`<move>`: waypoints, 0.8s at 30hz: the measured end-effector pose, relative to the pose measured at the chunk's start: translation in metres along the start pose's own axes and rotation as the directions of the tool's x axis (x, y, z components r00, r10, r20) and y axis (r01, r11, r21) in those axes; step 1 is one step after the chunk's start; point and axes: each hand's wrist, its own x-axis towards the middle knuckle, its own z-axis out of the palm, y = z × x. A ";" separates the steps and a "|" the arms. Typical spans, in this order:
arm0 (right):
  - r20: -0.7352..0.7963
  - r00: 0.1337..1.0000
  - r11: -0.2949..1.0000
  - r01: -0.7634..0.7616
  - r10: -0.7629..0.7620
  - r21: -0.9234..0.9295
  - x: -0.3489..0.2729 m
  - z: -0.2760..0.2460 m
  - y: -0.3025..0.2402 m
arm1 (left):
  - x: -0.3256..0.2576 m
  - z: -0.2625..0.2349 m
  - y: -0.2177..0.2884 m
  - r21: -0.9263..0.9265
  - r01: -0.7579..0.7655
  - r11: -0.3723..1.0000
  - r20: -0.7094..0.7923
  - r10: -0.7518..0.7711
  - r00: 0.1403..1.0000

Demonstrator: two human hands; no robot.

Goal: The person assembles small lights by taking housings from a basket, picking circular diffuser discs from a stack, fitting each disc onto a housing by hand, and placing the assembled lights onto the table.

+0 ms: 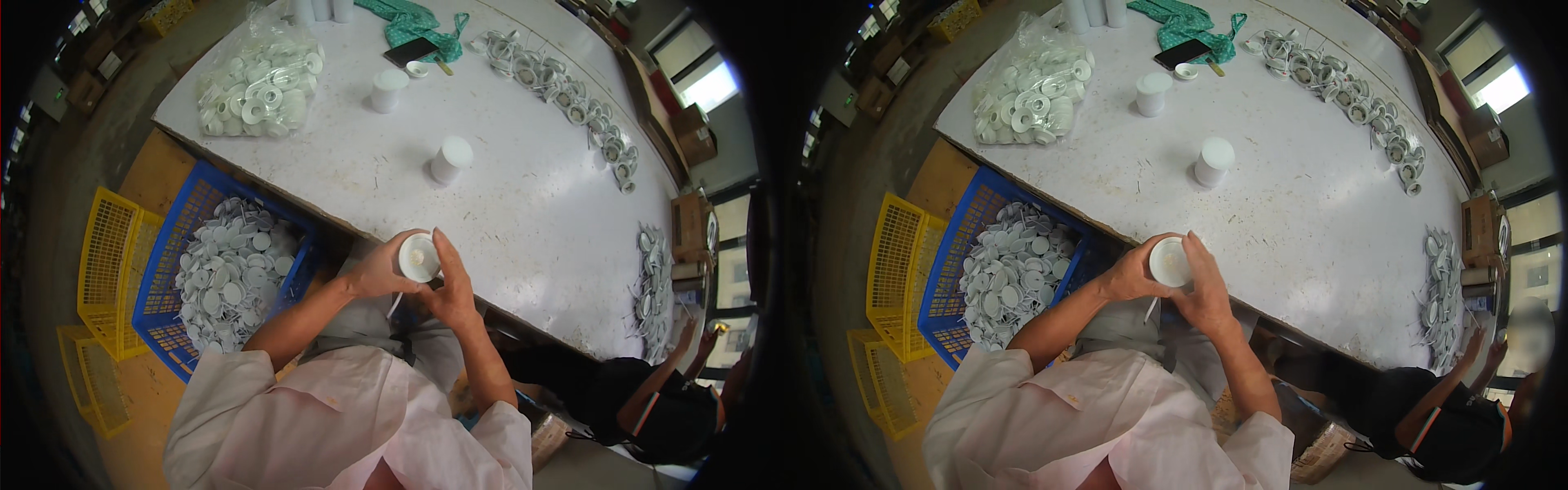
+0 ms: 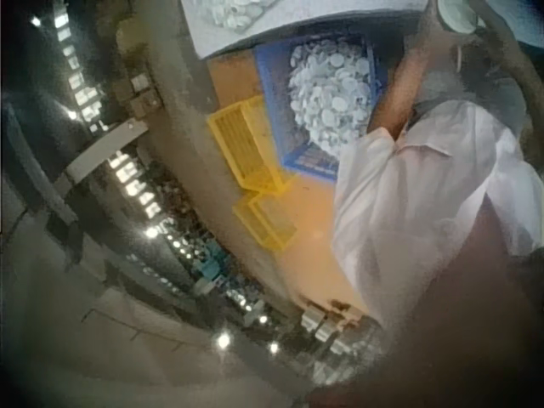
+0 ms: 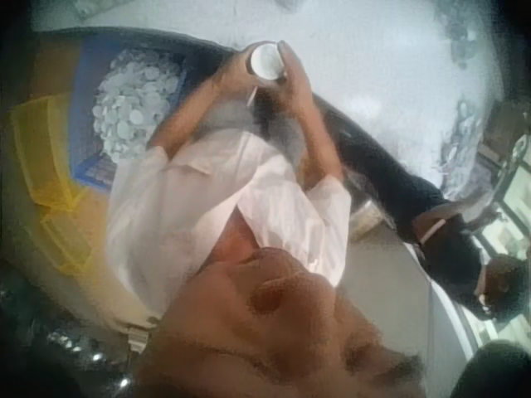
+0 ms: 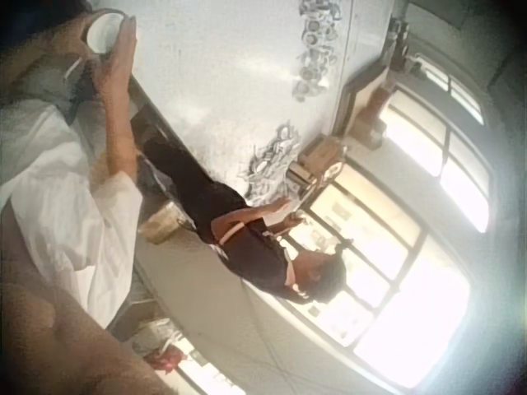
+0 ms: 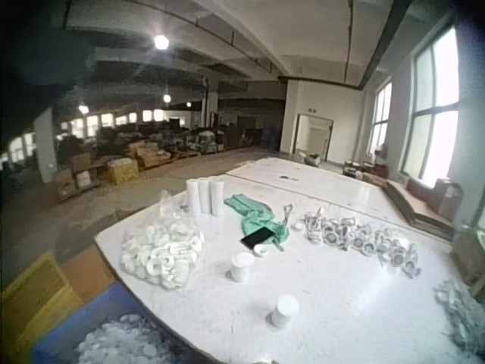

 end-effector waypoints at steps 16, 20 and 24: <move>-0.264 0.623 0.670 -0.617 0.736 0.412 0.156 -0.033 0.094 | -0.053 -0.024 -0.033 -0.060 0.060 0.996 -0.202 -0.071 0.977; -0.239 0.656 0.676 -0.565 0.716 0.473 0.154 -0.028 0.110 | -0.059 -0.022 -0.027 -0.030 0.084 0.996 -0.247 -0.089 0.965; -0.200 0.663 0.625 -0.500 0.722 0.599 0.147 -0.031 0.105 | -0.059 -0.020 -0.024 -0.062 0.104 0.993 -0.268 -0.117 0.956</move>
